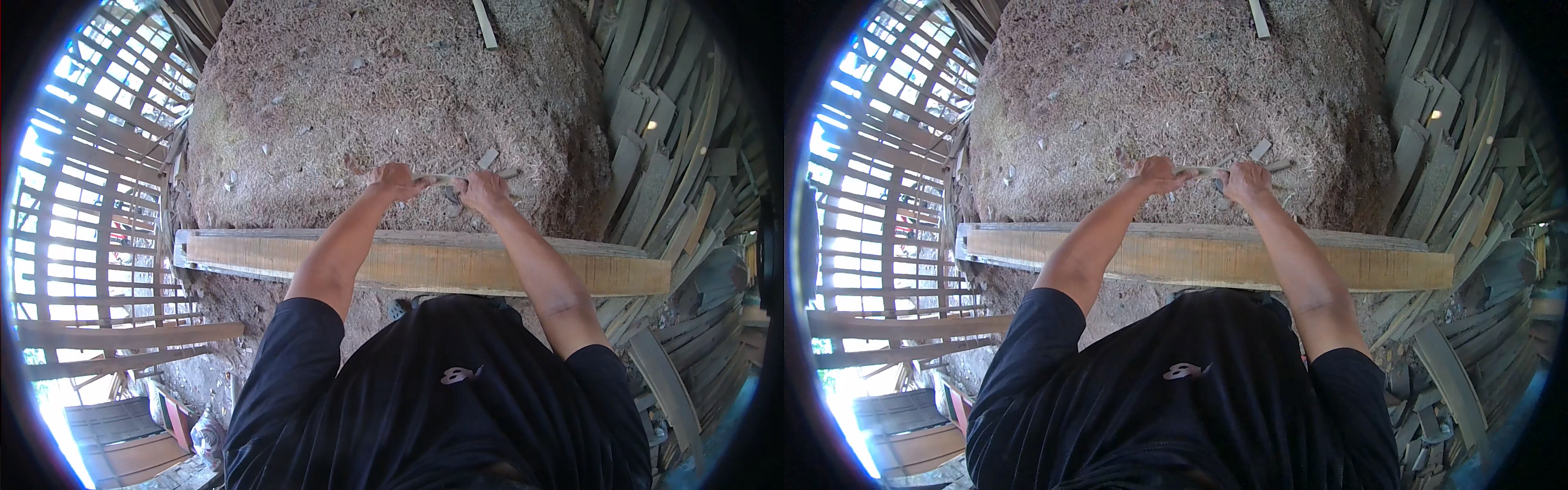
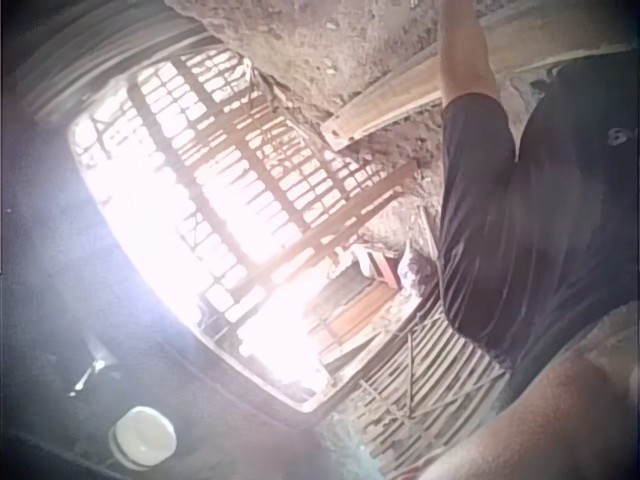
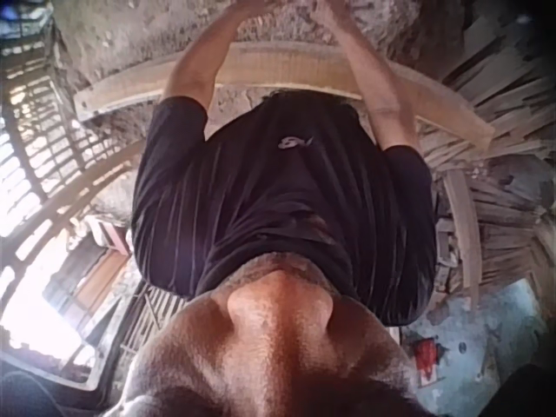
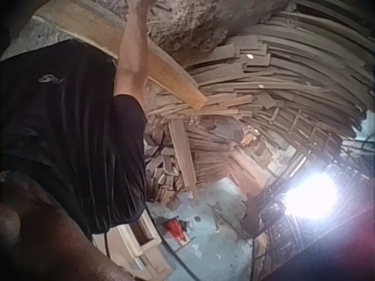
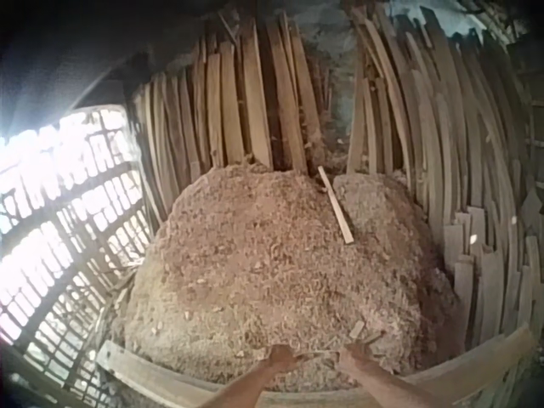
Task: The person is marking a curved wooden piece with a pencil and then hammering a small wooden wedge into it.
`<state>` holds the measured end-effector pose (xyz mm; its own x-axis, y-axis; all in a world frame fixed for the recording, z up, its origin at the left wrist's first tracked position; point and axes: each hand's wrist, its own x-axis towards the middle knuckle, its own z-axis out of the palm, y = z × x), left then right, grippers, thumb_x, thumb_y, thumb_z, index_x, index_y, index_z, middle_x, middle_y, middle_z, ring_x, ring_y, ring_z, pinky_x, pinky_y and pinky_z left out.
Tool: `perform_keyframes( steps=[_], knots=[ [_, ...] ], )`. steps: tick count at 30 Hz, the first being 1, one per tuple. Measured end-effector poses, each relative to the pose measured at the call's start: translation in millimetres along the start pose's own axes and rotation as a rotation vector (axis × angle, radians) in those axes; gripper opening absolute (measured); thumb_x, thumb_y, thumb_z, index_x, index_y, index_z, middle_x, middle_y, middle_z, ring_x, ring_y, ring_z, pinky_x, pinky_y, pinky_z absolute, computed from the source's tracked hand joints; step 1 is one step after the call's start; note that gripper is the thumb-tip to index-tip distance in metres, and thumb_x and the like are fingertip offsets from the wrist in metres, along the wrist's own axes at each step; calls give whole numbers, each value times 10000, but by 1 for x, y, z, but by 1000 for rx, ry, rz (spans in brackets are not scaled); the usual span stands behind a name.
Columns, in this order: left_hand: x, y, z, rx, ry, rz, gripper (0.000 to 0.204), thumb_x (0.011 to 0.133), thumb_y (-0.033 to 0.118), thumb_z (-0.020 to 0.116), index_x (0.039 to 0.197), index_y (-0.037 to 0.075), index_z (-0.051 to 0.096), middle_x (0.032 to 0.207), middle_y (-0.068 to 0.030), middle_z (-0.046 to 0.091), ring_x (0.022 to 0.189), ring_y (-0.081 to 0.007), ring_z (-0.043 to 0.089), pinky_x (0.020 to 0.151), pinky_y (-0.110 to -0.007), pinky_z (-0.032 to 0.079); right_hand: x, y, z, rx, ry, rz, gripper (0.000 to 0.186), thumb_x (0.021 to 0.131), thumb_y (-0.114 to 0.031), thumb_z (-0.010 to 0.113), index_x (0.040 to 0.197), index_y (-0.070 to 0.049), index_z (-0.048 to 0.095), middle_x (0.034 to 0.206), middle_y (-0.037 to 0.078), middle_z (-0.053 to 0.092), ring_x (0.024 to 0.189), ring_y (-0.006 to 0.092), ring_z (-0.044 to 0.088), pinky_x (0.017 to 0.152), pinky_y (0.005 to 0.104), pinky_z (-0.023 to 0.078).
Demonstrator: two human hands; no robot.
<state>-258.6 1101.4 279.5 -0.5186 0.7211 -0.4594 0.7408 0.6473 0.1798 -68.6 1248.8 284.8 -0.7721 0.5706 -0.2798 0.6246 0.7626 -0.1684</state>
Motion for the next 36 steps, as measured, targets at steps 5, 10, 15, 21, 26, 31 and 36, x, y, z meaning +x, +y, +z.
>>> perform_keyframes(
  steps=[5,10,15,21,26,31,36],
  knots=[
    [4,25,2,28,-47,25,978,846,920,423,801,-1,747,911,-199,755,969,-341,736,904,-483,558,22,-3,-3,-66,-58,41,415,1009,-363,576,1138,4,719,1213,232,701,1197,358,667,987,455,543],
    [4,65,2,-98,-171,-122,735,941,682,527,1183,26,753,1264,-205,714,1175,-350,686,985,-460,530,18,16,-29,-128,-228,62,328,918,-174,657,1157,47,692,1183,225,717,1175,374,677,998,461,547],
    [-16,63,-20,-130,-141,-94,732,958,703,525,1081,25,772,1149,-194,745,1125,-336,701,941,-463,543,-8,35,-48,-70,-36,-99,525,905,-17,637,1371,153,465,1166,276,691,1089,368,708,934,451,585],
    [-40,64,-36,-135,63,-45,795,970,756,450,953,32,779,954,-180,761,911,-326,736,785,-472,569,-33,16,-60,132,174,-3,392,981,20,546,1313,144,380,919,285,686,829,350,736,652,408,618],
    [-21,21,-17,-575,80,-336,830,988,756,395,942,14,764,880,-177,749,819,-297,739,725,-454,575,-63,-1,-97,657,243,114,316,1044,-79,543,1263,88,389,851,209,660,665,243,669,509,341,539],
    [3,-63,-17,-548,440,-375,769,1019,700,396,954,8,724,829,-161,723,780,-289,724,761,-436,575,-100,27,-147,1671,74,74,188,1096,-175,492,1178,-17,434,777,61,571,574,102,509,463,249,391],
    [46,-15,-33,-1544,-64,-90,590,1024,601,508,1226,49,566,753,-20,526,621,-167,533,562,-347,472,-110,42,-155,2273,-308,-168,161,1098,-186,458,1102,-39,524,856,74,570,636,123,531,570,291,477]
  ],
)
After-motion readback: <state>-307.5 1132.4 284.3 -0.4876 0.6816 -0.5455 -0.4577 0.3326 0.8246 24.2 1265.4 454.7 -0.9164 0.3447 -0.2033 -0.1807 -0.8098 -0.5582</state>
